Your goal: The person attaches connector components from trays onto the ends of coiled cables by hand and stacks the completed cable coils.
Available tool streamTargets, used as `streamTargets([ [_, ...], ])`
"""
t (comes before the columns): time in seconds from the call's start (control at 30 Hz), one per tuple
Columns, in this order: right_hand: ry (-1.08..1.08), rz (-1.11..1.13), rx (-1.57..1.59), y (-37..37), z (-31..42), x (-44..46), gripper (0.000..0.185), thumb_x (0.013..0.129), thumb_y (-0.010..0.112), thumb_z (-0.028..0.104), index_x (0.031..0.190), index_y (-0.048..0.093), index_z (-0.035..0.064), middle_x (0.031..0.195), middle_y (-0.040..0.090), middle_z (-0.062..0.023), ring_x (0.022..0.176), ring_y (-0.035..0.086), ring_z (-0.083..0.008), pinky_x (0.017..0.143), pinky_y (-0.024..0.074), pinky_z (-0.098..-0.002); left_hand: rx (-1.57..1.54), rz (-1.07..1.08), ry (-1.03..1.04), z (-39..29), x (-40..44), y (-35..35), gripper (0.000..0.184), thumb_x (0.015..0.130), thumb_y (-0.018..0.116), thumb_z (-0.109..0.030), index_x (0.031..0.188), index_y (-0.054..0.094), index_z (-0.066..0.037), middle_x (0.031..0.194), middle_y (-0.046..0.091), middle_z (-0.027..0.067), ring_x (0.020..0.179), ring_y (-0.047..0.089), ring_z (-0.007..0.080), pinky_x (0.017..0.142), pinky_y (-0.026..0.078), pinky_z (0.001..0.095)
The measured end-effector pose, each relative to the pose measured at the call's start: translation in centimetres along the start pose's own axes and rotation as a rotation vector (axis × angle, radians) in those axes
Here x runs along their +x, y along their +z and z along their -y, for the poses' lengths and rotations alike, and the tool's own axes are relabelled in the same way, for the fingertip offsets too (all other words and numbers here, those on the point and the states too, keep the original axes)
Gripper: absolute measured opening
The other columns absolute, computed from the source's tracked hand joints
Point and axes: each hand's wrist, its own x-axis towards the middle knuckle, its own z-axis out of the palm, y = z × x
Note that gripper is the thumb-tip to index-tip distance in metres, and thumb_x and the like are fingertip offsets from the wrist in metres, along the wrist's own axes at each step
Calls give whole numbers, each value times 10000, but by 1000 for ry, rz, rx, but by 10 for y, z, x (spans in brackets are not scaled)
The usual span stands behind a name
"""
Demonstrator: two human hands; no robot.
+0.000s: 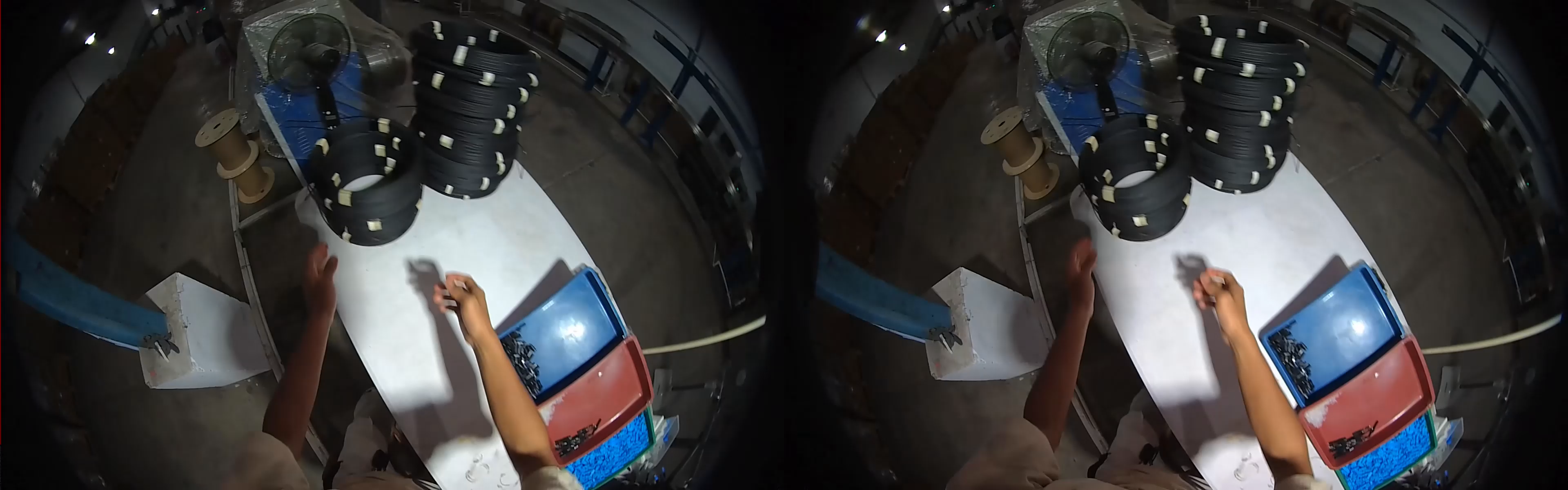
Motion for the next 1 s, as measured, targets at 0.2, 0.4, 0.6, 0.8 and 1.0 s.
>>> streamTargets([
  [0.2, -368, -462, -297, 104, 43, 204, 915, 840, 794, 468, 1462, 369, -51, 1318, 561, -257, 1295, 524, -373, 1102, 396, -413, 191, -70, 94, -19, 165, 31, 884, 907, 742, -407, 1543, 313, 34, 1593, 342, 245, 1486, 329, 352, 1204, 275, 397],
  [0.4, -430, -543, -519, 130, 67, 261, 914, 818, 729, 172, 1557, 221, -2, 1495, 385, -328, 1386, 412, -473, 1183, 335, -446, 201, -167, 103, -4, 203, 64, 1026, 792, 758, -33, 1570, 96, 70, 1598, 302, 289, 1490, 315, 388, 1226, 260, 386],
  [0.6, -659, -262, -340, 124, 77, 243, 865, 757, 511, -153, 1561, 236, 6, 1548, 353, -304, 1466, 350, -401, 1225, 264, -410, 45, -279, 195, -17, 184, 74, 927, 738, 640, 124, 1547, 201, 11, 1525, 428, 263, 1411, 442, 368, 1194, 302, 379],
  [0.8, -867, -267, -318, 75, 61, 127, 917, 706, 557, -144, 1554, 265, 49, 1505, 386, -228, 1388, 419, -360, 1153, 347, -389, -263, -76, 335, -50, 73, 56, 918, 693, 588, 115, 1537, 245, 0, 1474, 449, 172, 1360, 453, 291, 1175, 300, 370],
  [1.0, -581, -170, -92, -30, -23, -22, 1033, 681, 610, -147, 1593, 219, 138, 1521, 345, -231, 1369, 429, -346, 1127, 381, -404, -11, 28, 304, -19, -134, 28, 983, 622, 523, 76, 1557, 241, -40, 1535, 351, 187, 1434, 365, 315, 1215, 245, 419],
])
